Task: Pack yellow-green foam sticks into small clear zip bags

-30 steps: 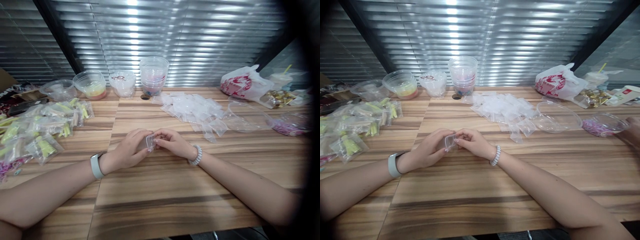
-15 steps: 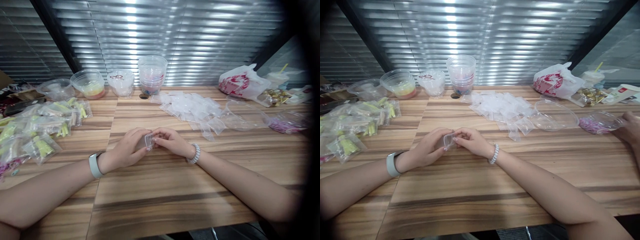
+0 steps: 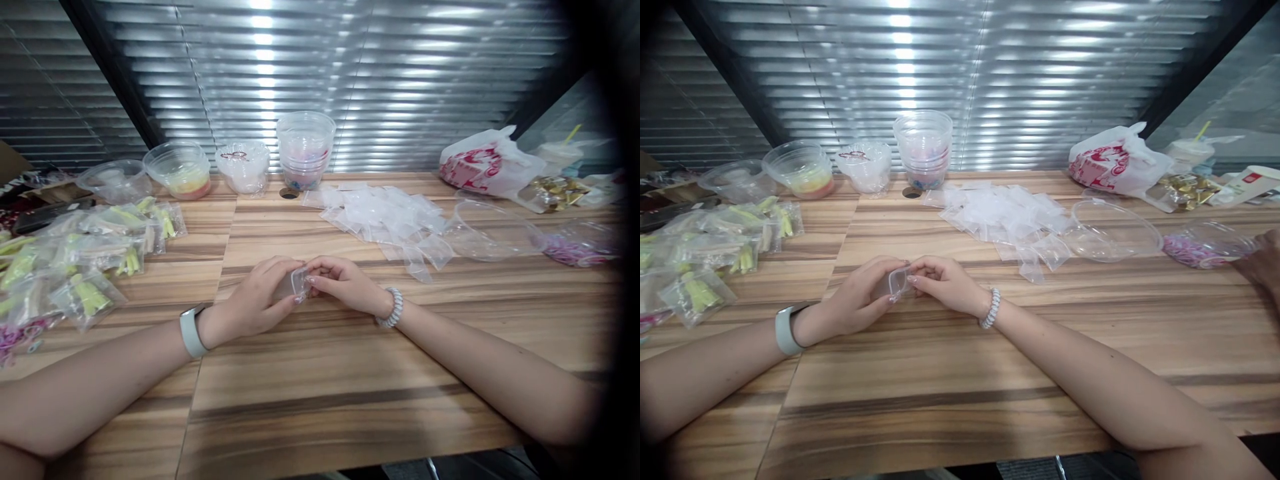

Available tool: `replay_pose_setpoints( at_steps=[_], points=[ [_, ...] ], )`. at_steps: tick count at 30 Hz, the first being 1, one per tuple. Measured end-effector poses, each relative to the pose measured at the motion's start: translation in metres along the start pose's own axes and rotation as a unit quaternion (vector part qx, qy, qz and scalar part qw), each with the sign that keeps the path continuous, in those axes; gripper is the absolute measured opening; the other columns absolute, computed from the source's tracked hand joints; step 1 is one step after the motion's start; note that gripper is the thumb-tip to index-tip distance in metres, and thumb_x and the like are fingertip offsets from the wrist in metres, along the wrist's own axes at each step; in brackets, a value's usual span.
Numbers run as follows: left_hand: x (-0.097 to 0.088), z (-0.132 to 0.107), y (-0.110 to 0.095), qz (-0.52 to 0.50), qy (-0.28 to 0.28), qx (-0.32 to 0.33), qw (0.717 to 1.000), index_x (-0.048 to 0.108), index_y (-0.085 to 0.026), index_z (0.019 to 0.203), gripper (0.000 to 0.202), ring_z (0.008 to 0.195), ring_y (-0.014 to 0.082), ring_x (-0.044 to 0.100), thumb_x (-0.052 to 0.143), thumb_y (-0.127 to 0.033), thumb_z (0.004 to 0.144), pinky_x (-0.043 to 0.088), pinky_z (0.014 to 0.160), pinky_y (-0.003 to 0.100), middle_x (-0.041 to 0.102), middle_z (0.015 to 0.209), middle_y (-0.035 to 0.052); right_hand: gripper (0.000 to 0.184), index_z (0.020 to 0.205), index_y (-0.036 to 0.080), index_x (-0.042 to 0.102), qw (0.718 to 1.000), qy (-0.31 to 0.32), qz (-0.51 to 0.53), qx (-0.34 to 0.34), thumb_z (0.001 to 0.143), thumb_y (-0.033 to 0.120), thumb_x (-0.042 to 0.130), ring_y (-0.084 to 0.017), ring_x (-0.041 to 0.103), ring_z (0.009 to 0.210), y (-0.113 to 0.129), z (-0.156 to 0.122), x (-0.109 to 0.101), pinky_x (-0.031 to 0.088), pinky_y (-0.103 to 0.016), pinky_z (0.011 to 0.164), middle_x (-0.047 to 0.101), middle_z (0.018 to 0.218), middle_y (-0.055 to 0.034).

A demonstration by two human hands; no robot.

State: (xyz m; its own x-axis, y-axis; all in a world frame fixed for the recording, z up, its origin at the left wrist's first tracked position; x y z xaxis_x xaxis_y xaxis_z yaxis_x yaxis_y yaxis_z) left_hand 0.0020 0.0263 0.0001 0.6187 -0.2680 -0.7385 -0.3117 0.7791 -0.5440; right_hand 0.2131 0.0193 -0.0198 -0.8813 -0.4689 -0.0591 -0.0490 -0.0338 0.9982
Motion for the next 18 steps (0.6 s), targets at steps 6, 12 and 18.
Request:
replay_pose_setpoints(
  at_steps=[6,12,18],
  points=[
    [-0.0008,0.0007,-0.0010,0.003,0.003,0.000,1.000,0.044,-0.018,0.130,0.044,0.120,0.0243,0.048,0.052,-0.027,0.089,0.039,0.103,0.043,0.051,0.129,0.0123,0.027,0.102,0.013,0.062,1.000,-0.007,0.014,0.005,0.084,0.033,0.065,-0.010,0.061,0.073,0.0028,-0.0002,0.0016,0.052,-0.024,0.070,0.063,0.085,-0.0043],
    [-0.0015,0.0008,-0.0018,0.004,0.003,-0.002,1.000,0.044,-0.017,0.130,0.042,0.118,0.0231,0.048,0.052,-0.028,0.090,0.040,0.102,0.041,0.052,0.128,0.0115,0.027,0.102,0.012,0.062,1.000,-0.003,0.014,0.009,0.084,0.032,0.065,-0.010,0.060,0.074,0.0052,0.0000,0.0024,0.051,-0.024,0.069,0.063,0.085,-0.0045],
    [-0.0021,0.0015,-0.0028,0.003,0.008,-0.005,1.000,0.044,-0.017,0.130,0.042,0.119,0.0224,0.048,0.053,-0.027,0.090,0.039,0.103,0.040,0.051,0.129,0.0109,0.029,0.102,0.012,0.063,1.000,-0.010,0.008,0.016,0.083,0.034,0.065,-0.010,0.060,0.073,0.0058,0.0000,0.0022,0.051,-0.024,0.069,0.063,0.086,-0.0050]
  ],
)
Point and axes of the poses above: each hand's wrist, its own z-axis towards the middle knuckle, its own x-axis out of the palm, y = z × x, the point moved 1 cm from there along z, towards the middle knuckle
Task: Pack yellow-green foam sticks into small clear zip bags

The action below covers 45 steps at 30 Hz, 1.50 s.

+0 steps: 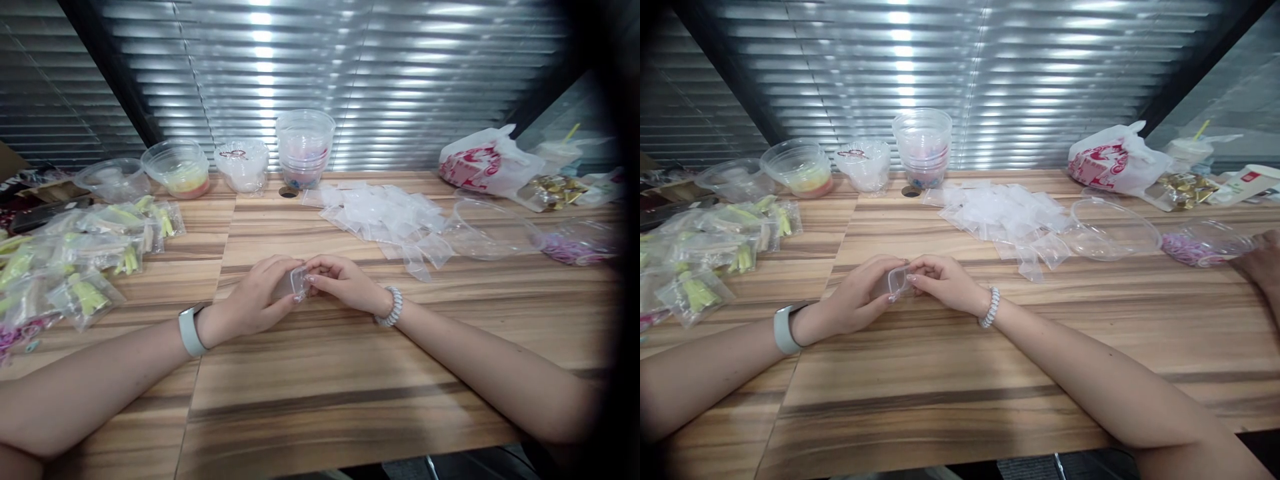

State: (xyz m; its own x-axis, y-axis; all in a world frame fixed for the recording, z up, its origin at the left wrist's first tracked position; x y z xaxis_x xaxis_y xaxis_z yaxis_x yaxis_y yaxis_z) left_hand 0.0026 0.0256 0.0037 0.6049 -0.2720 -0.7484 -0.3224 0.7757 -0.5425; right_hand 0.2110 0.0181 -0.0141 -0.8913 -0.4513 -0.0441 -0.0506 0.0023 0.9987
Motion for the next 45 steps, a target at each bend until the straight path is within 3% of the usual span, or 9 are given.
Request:
replay_pose_setpoints(
  at_steps=[29,38,45],
  points=[
    [0.0013,-0.0003,0.0013,0.005,-0.011,0.010,1.000,0.045,-0.018,0.129,0.042,0.117,0.0233,0.049,0.053,-0.027,0.089,0.040,0.101,0.041,0.052,0.128,0.0118,0.030,0.103,0.013,0.062,1.000,0.007,-0.014,-0.016,0.085,0.036,0.063,-0.011,0.060,0.074,-0.0026,-0.0008,-0.0011,0.051,-0.025,0.071,0.063,0.087,-0.0056],
    [0.0008,-0.0011,0.0009,0.006,0.000,-0.013,1.000,0.045,-0.018,0.130,0.043,0.119,0.0218,0.049,0.053,-0.028,0.089,0.039,0.103,0.040,0.052,0.128,0.0102,0.033,0.107,0.014,0.062,0.999,0.010,-0.033,-0.028,0.086,0.041,0.061,-0.012,0.061,0.075,-0.0105,0.0014,-0.0029,0.051,-0.026,0.070,0.064,0.091,-0.0065],
    [0.0009,-0.0014,0.0016,0.003,-0.004,-0.007,1.000,0.044,-0.018,0.131,0.044,0.119,0.0229,0.048,0.054,-0.027,0.089,0.039,0.103,0.041,0.052,0.130,0.0107,0.027,0.102,0.012,0.062,1.000,0.007,0.000,-0.010,0.085,0.032,0.063,-0.009,0.059,0.073,-0.0007,-0.0003,0.0000,0.051,-0.023,0.069,0.063,0.084,-0.0045]
  ],
)
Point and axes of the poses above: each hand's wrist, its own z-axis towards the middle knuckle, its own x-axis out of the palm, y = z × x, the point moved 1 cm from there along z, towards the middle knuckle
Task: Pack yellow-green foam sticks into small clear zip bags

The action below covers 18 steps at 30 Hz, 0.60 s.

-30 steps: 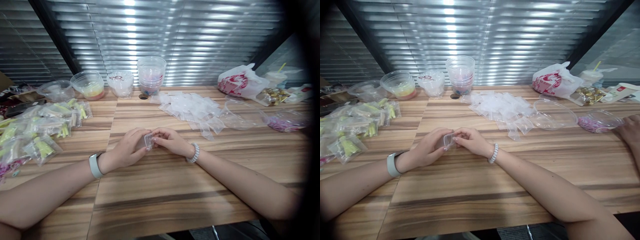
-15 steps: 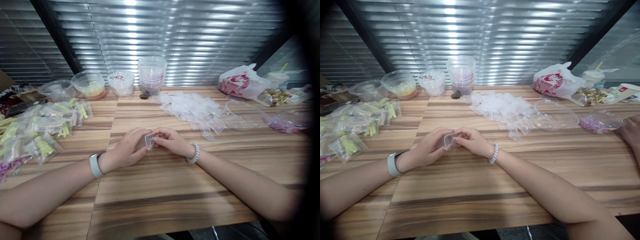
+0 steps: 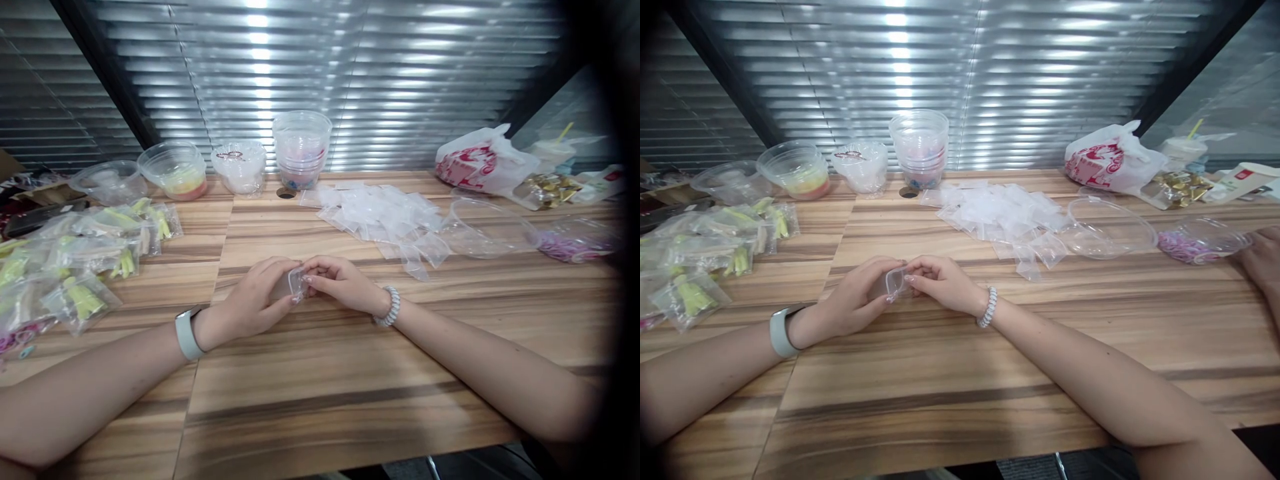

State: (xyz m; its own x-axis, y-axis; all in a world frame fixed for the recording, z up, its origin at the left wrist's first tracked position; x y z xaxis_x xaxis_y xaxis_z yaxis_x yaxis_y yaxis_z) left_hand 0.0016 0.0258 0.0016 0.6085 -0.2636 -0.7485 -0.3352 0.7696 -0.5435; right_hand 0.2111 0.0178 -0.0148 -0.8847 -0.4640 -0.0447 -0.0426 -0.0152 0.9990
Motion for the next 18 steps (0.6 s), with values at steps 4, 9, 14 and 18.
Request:
replay_pose_setpoints(
  at_steps=[4,9,14,18],
  points=[
    [-0.0001,0.0002,-0.0010,-0.001,0.008,-0.005,1.000,0.044,-0.018,0.130,0.043,0.119,0.0226,0.048,0.054,-0.030,0.090,0.038,0.103,0.040,0.051,0.130,0.0101,0.025,0.101,0.011,0.062,1.000,-0.001,0.016,0.006,0.084,0.029,0.063,-0.009,0.059,0.073,0.0031,-0.0003,0.0012,0.051,-0.023,0.070,0.063,0.084,-0.0045],
    [0.0001,0.0000,-0.0010,-0.001,0.006,0.001,1.000,0.044,-0.018,0.130,0.044,0.119,0.0213,0.048,0.055,-0.026,0.088,0.038,0.103,0.038,0.051,0.130,0.0093,0.026,0.102,0.012,0.062,1.000,0.000,0.017,0.004,0.084,0.030,0.064,-0.009,0.060,0.073,0.0005,0.0004,0.0001,0.052,-0.023,0.070,0.063,0.082,-0.0038],
    [0.0001,0.0000,0.0007,0.001,0.006,0.001,1.000,0.043,-0.018,0.132,0.045,0.120,0.0203,0.047,0.054,-0.026,0.088,0.037,0.104,0.037,0.051,0.130,0.0088,0.023,0.101,0.012,0.062,1.000,0.001,0.020,0.004,0.084,0.028,0.063,-0.008,0.059,0.073,0.0032,-0.0002,0.0013,0.051,-0.022,0.070,0.063,0.083,-0.0037],
    [-0.0007,-0.0001,0.0008,0.003,0.012,-0.008,1.000,0.043,-0.017,0.132,0.046,0.122,0.0193,0.046,0.054,-0.025,0.088,0.036,0.105,0.035,0.050,0.131,0.0083,0.023,0.101,0.011,0.062,1.000,0.003,0.026,0.005,0.085,0.028,0.063,-0.008,0.059,0.074,0.0027,0.0003,0.0018,0.051,-0.022,0.070,0.062,0.084,-0.0037]
  ],
)
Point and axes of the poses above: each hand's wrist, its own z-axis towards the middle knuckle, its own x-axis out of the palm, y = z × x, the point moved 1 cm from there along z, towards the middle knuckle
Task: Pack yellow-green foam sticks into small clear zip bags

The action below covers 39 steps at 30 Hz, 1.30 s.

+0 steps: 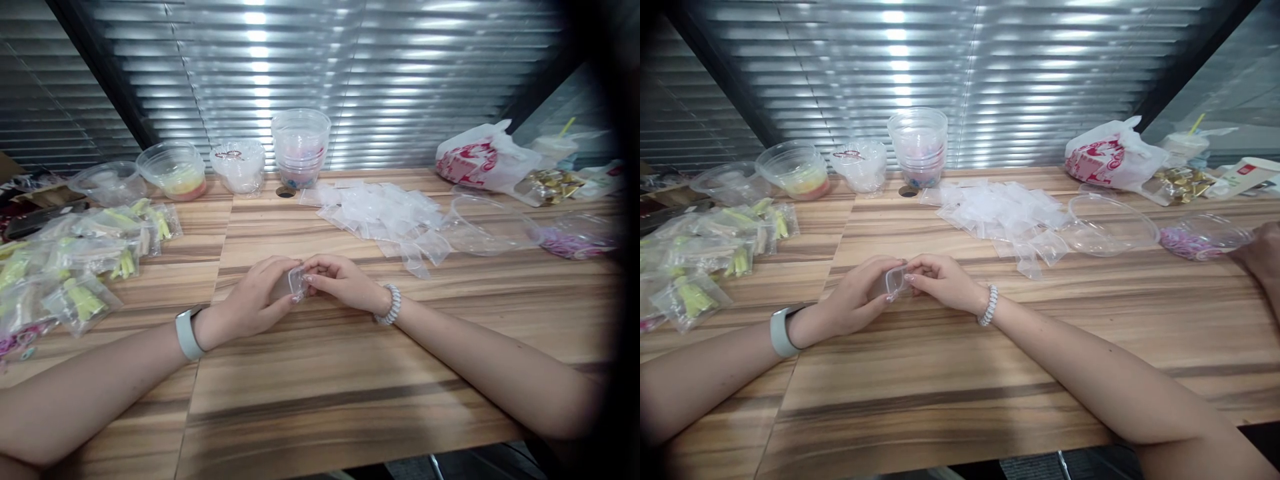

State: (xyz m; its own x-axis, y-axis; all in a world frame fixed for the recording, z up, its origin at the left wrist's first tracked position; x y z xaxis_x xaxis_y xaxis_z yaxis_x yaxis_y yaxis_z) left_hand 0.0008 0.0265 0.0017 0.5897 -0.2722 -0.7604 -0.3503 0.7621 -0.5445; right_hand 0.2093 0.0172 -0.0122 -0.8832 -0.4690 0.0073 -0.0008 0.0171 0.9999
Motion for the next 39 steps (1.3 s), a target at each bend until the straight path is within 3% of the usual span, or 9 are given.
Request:
replay_pose_setpoints(
  at_steps=[39],
  points=[
    [-0.002,0.002,-0.004,0.001,0.005,-0.006,1.000,0.045,-0.019,0.128,0.041,0.115,0.0194,0.051,0.054,-0.029,0.090,0.040,0.100,0.036,0.054,0.126,0.0074,0.032,0.107,0.014,0.062,0.998,0.003,-0.062,-0.029,0.087,0.038,0.061,-0.011,0.058,0.073,-0.010,0.000,-0.004,0.049,-0.024,0.068,0.063,0.086,-0.0056]
  ],
)
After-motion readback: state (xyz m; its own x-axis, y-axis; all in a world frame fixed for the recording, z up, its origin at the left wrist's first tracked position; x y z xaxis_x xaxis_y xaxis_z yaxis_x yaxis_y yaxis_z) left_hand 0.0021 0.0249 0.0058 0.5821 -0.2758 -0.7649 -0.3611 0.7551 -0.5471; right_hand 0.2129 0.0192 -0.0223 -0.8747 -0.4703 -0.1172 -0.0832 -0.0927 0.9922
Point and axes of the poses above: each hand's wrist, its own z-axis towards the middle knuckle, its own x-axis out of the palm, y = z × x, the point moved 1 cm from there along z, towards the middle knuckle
